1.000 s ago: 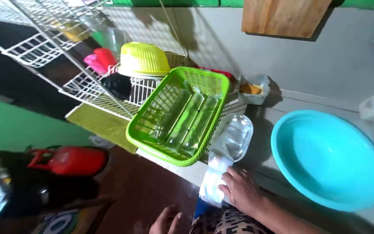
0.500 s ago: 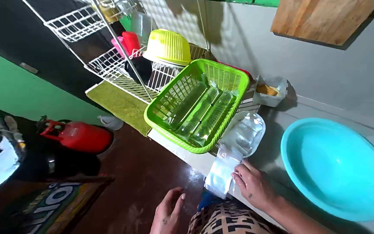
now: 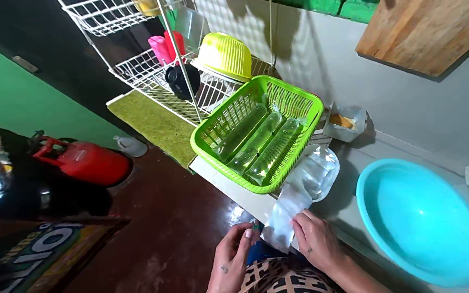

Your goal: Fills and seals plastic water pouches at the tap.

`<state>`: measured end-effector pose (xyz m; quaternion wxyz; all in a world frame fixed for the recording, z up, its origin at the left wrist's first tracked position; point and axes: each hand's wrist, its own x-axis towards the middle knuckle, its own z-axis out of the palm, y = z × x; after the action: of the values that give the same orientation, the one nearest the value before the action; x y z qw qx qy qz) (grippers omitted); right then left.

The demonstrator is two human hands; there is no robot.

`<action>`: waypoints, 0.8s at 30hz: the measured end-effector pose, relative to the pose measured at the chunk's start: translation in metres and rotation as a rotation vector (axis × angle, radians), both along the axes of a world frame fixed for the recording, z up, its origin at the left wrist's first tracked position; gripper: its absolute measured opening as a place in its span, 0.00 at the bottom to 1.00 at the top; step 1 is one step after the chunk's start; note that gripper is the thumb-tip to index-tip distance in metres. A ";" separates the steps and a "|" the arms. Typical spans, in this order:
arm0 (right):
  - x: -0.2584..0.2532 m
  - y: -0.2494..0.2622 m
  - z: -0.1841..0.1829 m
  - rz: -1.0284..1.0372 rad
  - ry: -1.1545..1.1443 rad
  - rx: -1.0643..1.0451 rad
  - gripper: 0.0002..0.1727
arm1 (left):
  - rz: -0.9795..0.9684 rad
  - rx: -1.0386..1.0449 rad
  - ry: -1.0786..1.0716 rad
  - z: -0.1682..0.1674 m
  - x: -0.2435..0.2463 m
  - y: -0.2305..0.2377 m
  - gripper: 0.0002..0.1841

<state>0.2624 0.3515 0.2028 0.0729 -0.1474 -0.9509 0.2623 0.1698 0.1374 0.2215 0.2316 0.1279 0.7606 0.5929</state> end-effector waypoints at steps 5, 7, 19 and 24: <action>0.000 -0.002 0.014 -0.017 0.143 -0.085 0.15 | -0.033 -0.048 -0.080 0.008 0.007 0.025 0.22; 0.002 -0.002 0.017 -0.004 0.183 -0.111 0.15 | -0.036 -0.071 -0.119 0.010 0.008 0.033 0.26; 0.012 0.019 0.043 0.016 0.346 -0.367 0.13 | -0.130 -0.042 0.292 0.059 -0.022 0.096 0.13; 0.036 0.063 0.080 -0.139 0.482 -0.520 0.13 | -0.193 -0.037 0.449 0.133 -0.061 0.162 0.19</action>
<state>0.2987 0.4145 0.2826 0.2727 -0.1595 -0.7955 0.5171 0.1085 0.2992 0.3542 0.1145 0.3242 0.7879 0.5108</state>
